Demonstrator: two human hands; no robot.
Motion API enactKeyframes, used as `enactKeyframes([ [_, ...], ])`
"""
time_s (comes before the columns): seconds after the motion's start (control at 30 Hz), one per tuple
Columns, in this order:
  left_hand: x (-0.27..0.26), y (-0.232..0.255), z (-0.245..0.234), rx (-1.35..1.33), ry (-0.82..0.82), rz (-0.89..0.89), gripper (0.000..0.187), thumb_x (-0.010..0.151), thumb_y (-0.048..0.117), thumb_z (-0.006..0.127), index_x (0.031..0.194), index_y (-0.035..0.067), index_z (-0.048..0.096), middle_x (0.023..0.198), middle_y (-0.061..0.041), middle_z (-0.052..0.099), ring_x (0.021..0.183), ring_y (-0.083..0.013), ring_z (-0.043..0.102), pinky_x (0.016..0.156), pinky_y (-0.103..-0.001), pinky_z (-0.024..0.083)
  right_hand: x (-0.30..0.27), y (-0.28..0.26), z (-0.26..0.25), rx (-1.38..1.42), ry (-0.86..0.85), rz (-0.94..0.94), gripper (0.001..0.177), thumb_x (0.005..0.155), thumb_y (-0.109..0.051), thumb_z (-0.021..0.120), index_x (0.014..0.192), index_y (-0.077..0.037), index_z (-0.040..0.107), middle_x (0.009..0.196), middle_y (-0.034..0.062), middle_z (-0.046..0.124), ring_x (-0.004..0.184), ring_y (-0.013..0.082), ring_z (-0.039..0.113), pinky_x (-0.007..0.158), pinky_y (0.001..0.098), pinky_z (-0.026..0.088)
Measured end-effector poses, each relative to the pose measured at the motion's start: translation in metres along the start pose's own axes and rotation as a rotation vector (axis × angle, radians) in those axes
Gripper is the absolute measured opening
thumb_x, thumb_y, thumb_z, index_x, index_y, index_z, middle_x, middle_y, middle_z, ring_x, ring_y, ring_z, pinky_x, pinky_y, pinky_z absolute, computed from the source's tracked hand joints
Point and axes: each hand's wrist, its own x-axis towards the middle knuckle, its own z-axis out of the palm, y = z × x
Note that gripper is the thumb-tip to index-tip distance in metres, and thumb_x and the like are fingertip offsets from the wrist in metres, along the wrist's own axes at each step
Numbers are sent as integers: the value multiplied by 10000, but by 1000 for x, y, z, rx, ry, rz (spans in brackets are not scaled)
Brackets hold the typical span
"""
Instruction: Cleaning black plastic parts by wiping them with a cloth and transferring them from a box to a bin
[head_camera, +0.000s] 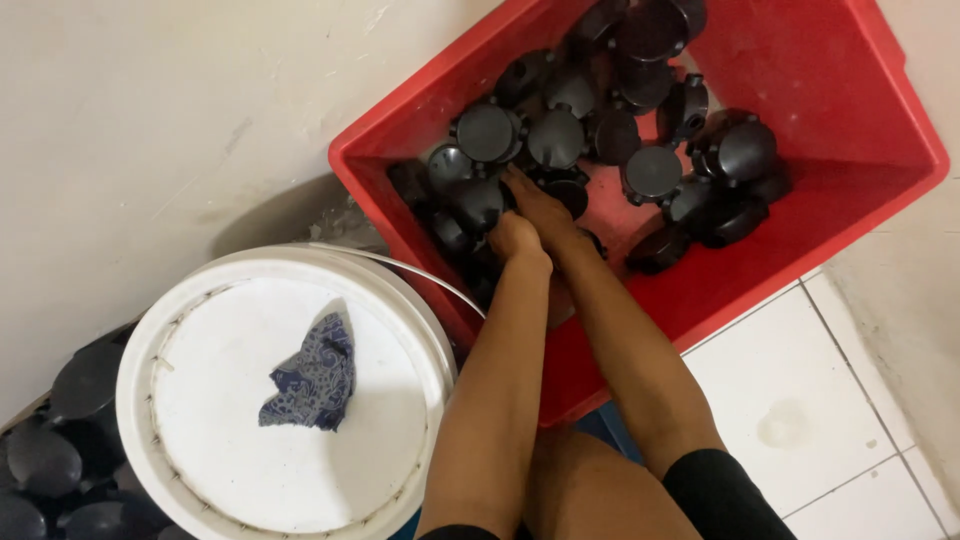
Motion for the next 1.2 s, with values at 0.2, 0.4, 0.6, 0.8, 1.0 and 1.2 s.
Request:
enactKeyframes([
  [0.2,24,-10,-6,119,116,45,545,995,388,402,1418,47,455,1410,-175,494,1381,-343,414,1161,-509,261,-6,-28,-20,-287,25,175,632,953,-256,581,1522,-138,332,1421,141,318,1090,393,592,882,573,552],
  [0.4,76,-43,-6,-49,110,114,495,968,262,438,1352,-41,512,1386,-226,512,1373,-382,417,1144,-510,289,-15,-7,-13,-155,204,196,331,910,-201,642,1200,-44,623,1238,159,465,1098,433,582,871,551,547],
  [0.6,55,-48,-17,195,119,243,451,947,173,380,1299,-49,553,1334,-242,552,1310,-382,490,1116,-458,379,-22,55,-23,106,320,338,302,800,-357,734,1084,-257,710,1055,34,709,1076,303,653,889,463,535],
  [0.8,56,-58,-18,184,-54,336,439,890,153,460,1265,26,648,1241,-176,643,1227,-328,569,1021,-427,452,-90,24,-62,556,379,331,429,888,-233,680,1288,-81,642,1084,164,680,930,227,659,754,378,580],
  [1.0,-59,-6,-56,248,-264,447,397,919,105,459,1252,102,676,1212,-143,665,1184,-282,596,973,-409,475,-164,-46,-110,594,409,202,414,878,-114,664,1287,-57,631,1100,209,644,995,258,646,849,414,581],
  [1.2,-159,62,-127,164,-621,498,439,1002,31,351,1395,74,542,1421,-297,450,1314,-438,470,1003,-502,506,-220,-134,-151,585,362,50,427,878,-71,690,1279,24,578,961,224,611,875,321,684,764,499,597],
])
